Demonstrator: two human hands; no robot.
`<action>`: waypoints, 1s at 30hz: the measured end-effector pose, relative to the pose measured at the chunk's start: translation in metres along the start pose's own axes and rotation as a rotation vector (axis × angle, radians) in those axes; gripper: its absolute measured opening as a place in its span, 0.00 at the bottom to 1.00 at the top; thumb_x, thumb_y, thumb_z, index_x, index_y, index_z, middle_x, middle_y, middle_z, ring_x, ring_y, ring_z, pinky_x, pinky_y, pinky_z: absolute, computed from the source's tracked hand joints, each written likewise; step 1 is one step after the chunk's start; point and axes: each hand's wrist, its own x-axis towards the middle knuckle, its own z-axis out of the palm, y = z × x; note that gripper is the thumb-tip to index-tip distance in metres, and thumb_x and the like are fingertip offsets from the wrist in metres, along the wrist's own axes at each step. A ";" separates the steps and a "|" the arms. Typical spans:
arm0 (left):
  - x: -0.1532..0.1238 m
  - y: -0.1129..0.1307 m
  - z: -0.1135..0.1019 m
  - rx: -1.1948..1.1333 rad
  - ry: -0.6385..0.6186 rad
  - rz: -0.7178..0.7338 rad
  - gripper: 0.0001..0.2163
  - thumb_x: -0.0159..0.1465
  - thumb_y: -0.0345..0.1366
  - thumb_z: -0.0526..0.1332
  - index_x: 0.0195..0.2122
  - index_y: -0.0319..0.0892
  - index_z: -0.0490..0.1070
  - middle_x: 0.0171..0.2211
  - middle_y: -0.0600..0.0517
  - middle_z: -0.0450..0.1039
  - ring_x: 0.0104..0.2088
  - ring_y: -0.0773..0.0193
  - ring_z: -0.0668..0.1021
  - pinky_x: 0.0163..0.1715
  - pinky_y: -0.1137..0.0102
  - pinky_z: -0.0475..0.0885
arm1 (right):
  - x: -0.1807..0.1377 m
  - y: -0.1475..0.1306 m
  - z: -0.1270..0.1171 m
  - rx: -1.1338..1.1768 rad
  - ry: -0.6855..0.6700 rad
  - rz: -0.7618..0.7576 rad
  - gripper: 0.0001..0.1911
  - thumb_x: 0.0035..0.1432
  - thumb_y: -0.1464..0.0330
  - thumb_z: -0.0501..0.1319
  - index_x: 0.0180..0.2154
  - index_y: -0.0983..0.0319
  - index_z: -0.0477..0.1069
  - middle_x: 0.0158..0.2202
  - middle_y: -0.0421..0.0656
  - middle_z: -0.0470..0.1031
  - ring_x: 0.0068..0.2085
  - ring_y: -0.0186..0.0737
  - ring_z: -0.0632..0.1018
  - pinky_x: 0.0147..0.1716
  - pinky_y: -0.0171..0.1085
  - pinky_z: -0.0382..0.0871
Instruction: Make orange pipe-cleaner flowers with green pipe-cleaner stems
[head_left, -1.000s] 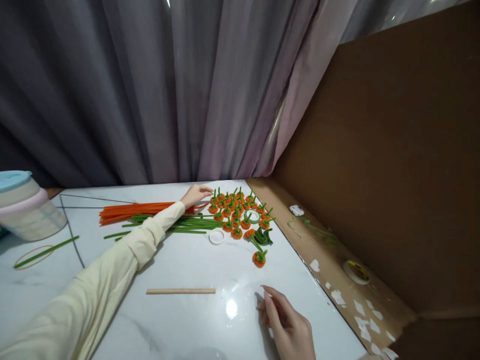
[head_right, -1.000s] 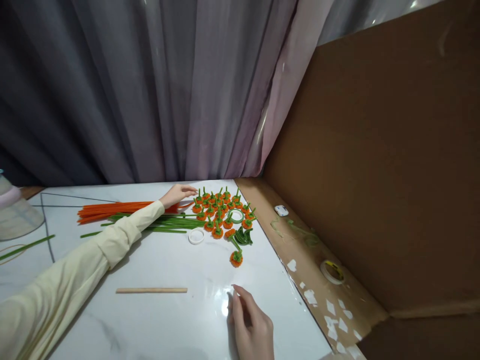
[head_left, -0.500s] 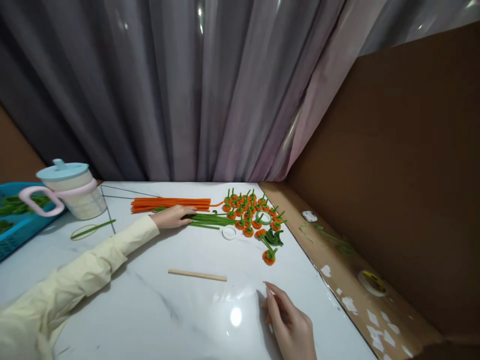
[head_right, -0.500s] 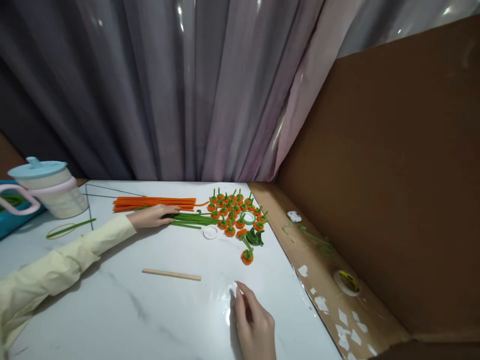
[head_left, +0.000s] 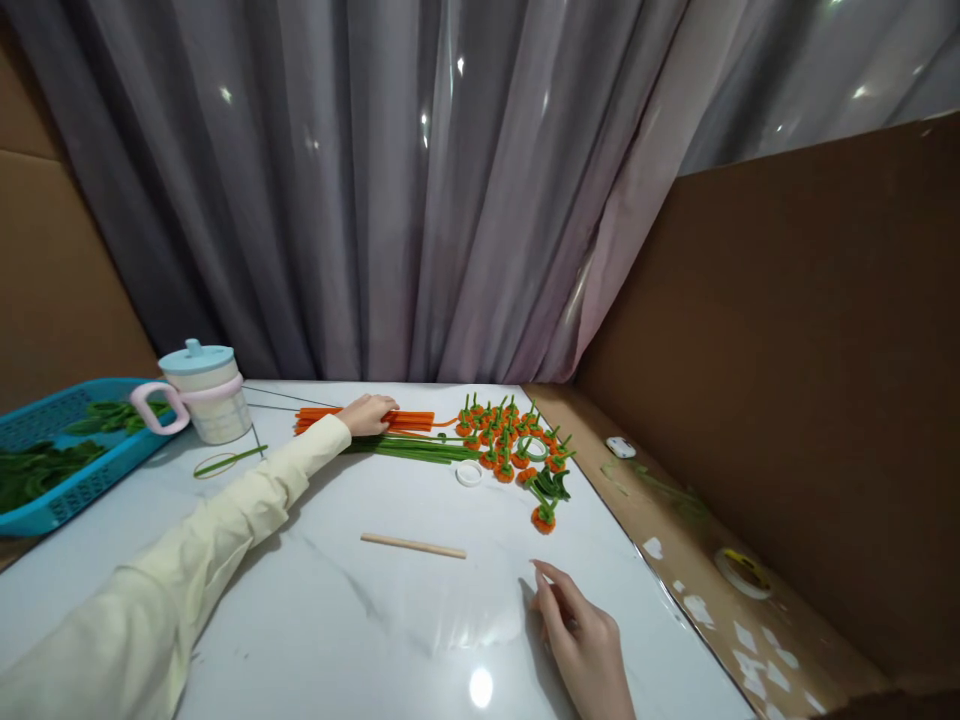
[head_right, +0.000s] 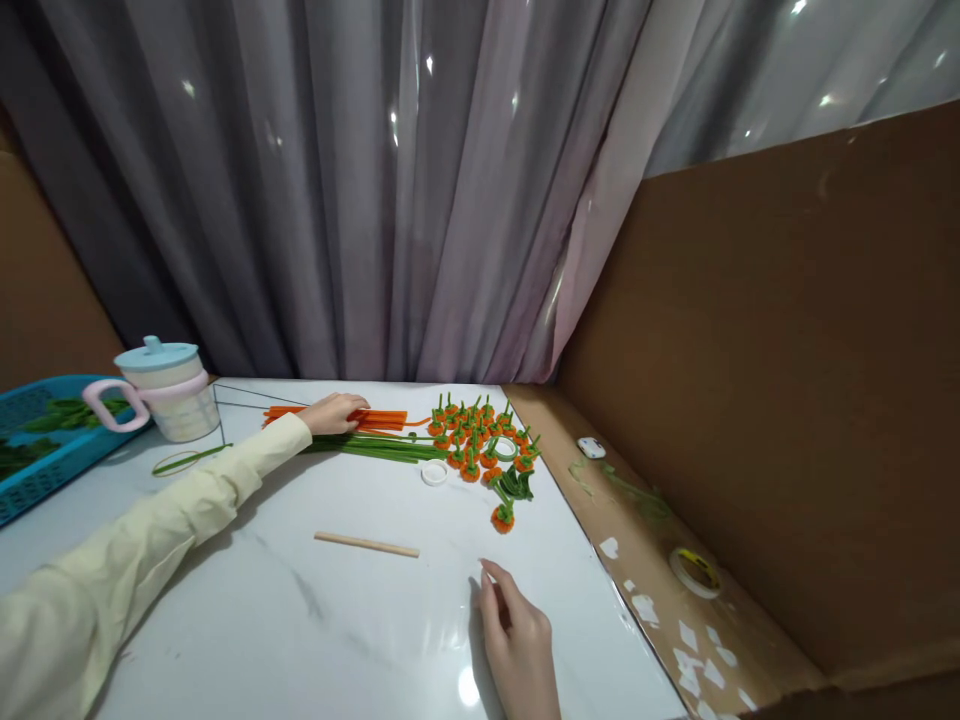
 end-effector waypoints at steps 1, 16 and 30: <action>0.001 -0.003 0.001 0.021 -0.016 -0.012 0.12 0.65 0.37 0.57 0.47 0.38 0.67 0.46 0.46 0.69 0.44 0.59 0.74 0.43 0.58 0.71 | 0.000 0.001 0.000 -0.003 -0.008 -0.004 0.23 0.60 0.54 0.49 0.39 0.65 0.73 0.19 0.41 0.74 0.19 0.35 0.73 0.23 0.30 0.69; -0.012 -0.017 0.025 0.075 0.028 -0.152 0.11 0.65 0.37 0.56 0.47 0.38 0.67 0.45 0.47 0.70 0.41 0.61 0.75 0.40 0.61 0.73 | 0.001 -0.003 -0.003 -0.014 -0.012 -0.004 0.26 0.57 0.50 0.50 0.37 0.64 0.74 0.20 0.43 0.75 0.18 0.37 0.73 0.24 0.31 0.70; -0.010 -0.034 0.000 0.140 0.084 -0.109 0.11 0.65 0.37 0.57 0.47 0.39 0.67 0.46 0.46 0.69 0.43 0.60 0.74 0.42 0.60 0.72 | -0.002 -0.007 -0.003 -0.024 -0.031 0.010 0.23 0.57 0.52 0.51 0.38 0.63 0.73 0.25 0.45 0.78 0.21 0.39 0.76 0.25 0.33 0.70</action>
